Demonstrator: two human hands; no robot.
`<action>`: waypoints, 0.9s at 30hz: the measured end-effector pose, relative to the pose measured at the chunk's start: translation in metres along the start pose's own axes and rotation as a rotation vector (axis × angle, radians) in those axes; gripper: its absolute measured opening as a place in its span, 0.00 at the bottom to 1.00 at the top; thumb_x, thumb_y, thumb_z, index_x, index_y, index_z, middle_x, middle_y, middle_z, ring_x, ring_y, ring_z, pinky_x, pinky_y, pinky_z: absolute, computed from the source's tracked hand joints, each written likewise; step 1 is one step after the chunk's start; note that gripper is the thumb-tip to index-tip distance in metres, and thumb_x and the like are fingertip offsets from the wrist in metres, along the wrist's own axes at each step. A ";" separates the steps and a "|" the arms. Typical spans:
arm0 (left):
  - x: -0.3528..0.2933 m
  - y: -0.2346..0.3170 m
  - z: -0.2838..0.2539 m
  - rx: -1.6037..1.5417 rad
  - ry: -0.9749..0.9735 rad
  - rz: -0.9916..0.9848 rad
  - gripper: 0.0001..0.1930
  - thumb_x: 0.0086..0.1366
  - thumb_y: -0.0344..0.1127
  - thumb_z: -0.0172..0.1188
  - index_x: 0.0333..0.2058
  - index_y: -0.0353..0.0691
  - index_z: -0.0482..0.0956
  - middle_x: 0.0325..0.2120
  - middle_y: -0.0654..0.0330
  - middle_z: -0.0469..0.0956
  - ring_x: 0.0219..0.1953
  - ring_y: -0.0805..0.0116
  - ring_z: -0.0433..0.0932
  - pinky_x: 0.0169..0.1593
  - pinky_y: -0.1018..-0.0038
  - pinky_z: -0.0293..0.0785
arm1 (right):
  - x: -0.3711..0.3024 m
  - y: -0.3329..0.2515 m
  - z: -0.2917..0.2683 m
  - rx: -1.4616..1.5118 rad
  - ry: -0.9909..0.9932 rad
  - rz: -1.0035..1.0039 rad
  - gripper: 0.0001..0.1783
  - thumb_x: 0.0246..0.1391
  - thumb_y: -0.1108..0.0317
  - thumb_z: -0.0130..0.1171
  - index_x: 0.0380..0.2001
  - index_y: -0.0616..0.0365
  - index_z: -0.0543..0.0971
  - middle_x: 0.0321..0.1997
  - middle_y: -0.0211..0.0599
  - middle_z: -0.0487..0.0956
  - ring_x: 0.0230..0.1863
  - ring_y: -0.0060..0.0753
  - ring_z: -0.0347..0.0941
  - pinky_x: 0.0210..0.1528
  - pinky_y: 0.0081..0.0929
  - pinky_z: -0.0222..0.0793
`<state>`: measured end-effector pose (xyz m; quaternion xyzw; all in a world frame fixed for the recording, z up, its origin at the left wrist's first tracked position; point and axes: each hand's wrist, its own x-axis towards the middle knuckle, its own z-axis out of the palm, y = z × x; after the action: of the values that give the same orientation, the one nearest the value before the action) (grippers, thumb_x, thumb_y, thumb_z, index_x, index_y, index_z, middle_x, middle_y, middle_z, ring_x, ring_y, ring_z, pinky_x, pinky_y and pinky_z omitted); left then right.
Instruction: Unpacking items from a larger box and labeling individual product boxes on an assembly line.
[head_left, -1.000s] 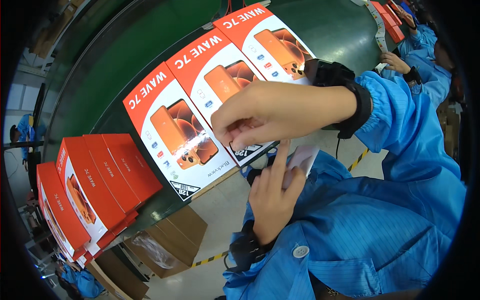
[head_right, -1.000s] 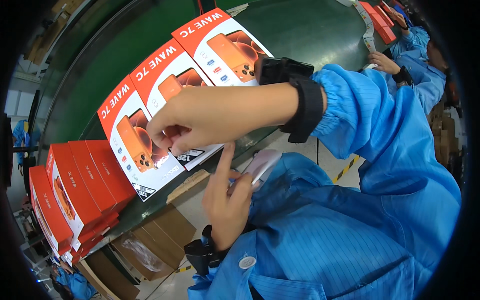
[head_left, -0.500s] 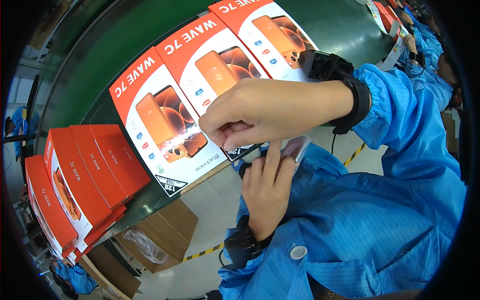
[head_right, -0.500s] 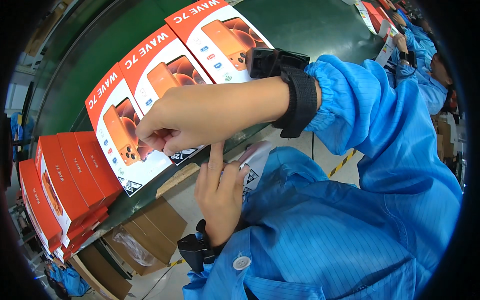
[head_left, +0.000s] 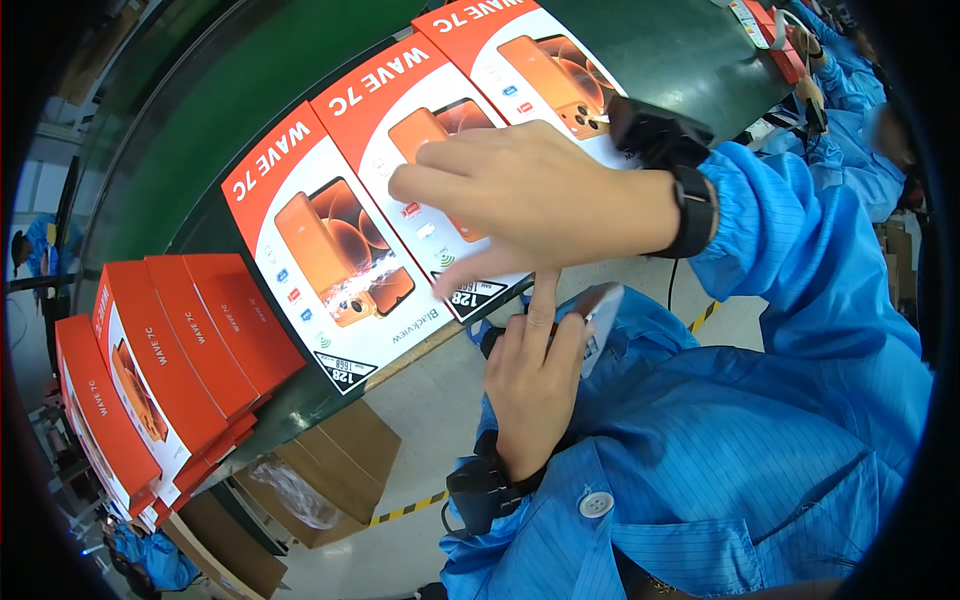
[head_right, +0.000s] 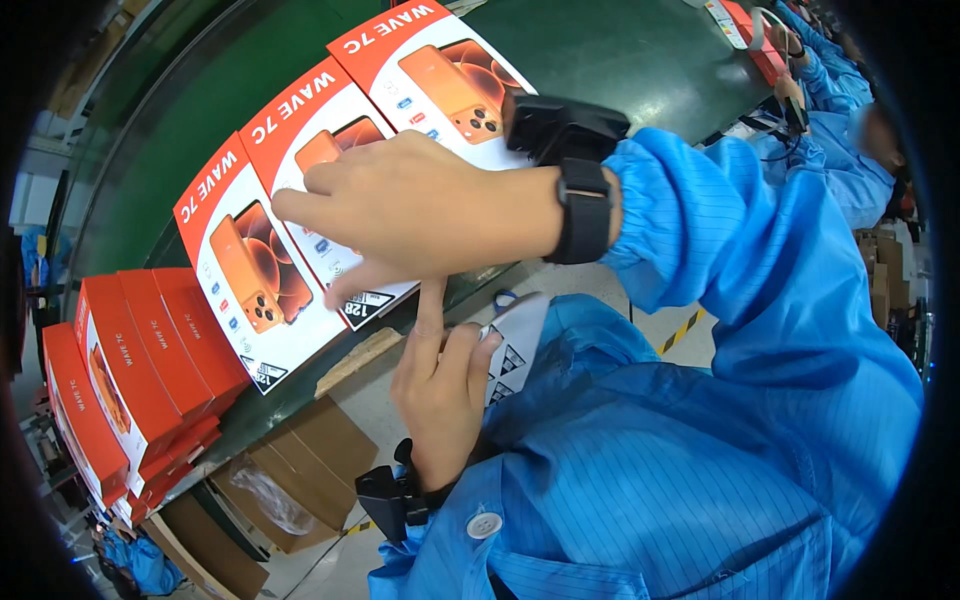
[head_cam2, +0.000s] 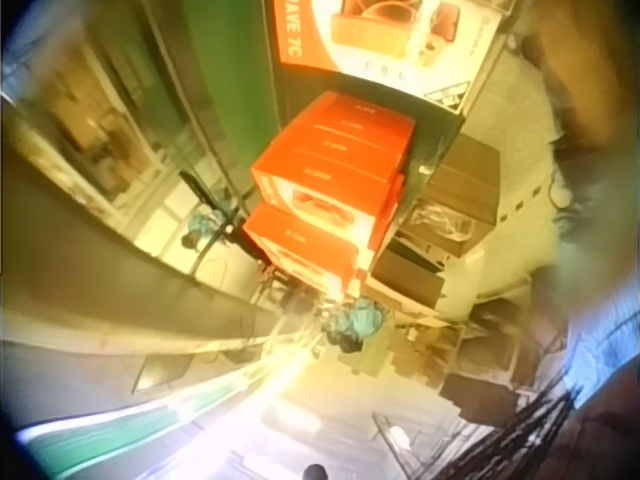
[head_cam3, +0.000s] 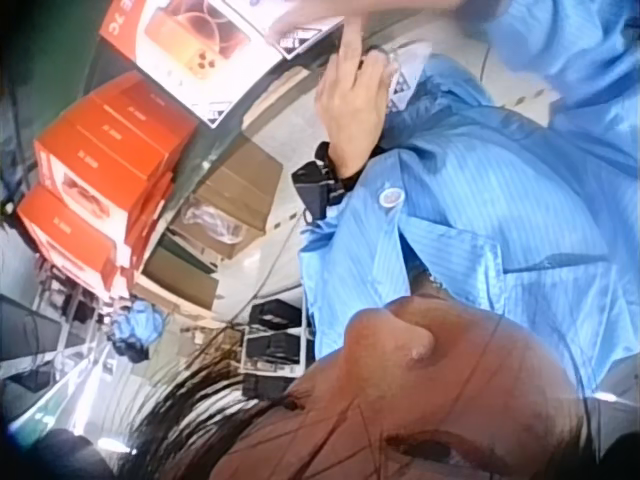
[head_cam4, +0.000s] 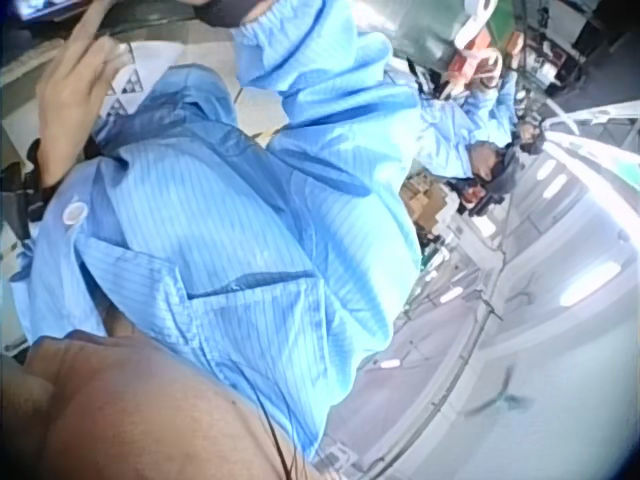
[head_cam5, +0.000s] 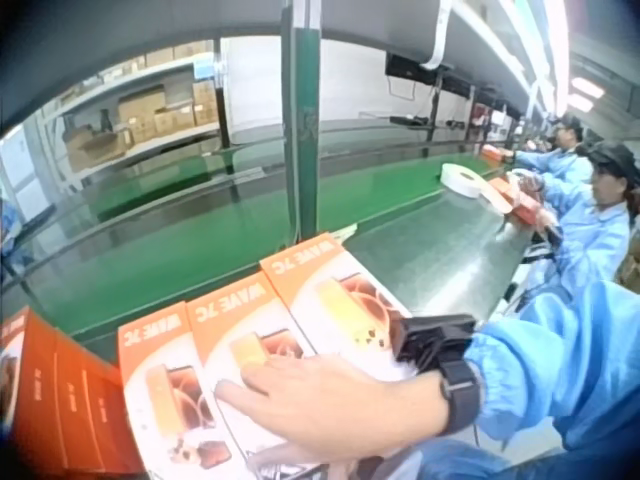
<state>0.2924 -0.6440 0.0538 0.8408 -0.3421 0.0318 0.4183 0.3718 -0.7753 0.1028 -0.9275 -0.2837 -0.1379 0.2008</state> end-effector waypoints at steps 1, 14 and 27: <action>0.001 0.000 -0.001 -0.003 -0.002 0.008 0.08 0.48 0.34 0.57 0.21 0.37 0.68 0.39 0.58 0.70 0.23 0.66 0.65 0.26 0.73 0.62 | 0.001 0.001 0.001 0.016 -0.054 0.090 0.21 0.38 0.59 0.57 0.35 0.57 0.65 0.24 0.42 0.71 0.26 0.39 0.70 0.24 0.32 0.66; 0.007 0.018 -0.025 -0.476 0.246 -0.409 0.16 0.63 0.39 0.34 0.26 0.31 0.64 0.19 0.57 0.60 0.22 0.66 0.61 0.26 0.75 0.57 | -0.044 -0.038 -0.026 0.199 0.049 -0.032 0.07 0.34 0.69 0.53 0.22 0.55 0.69 0.25 0.29 0.65 0.26 0.29 0.64 0.26 0.22 0.59; 0.019 0.031 -0.011 -0.231 0.201 -0.370 0.14 0.61 0.34 0.37 0.22 0.30 0.62 0.18 0.54 0.58 0.21 0.62 0.59 0.25 0.73 0.55 | -0.063 -0.022 -0.042 0.344 0.046 0.062 0.11 0.34 0.72 0.58 0.27 0.56 0.70 0.31 0.32 0.66 0.33 0.33 0.63 0.30 0.23 0.61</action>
<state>0.2908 -0.6601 0.0887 0.8284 -0.1405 -0.0011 0.5422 0.3027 -0.8069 0.1230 -0.8843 -0.2697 -0.1023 0.3671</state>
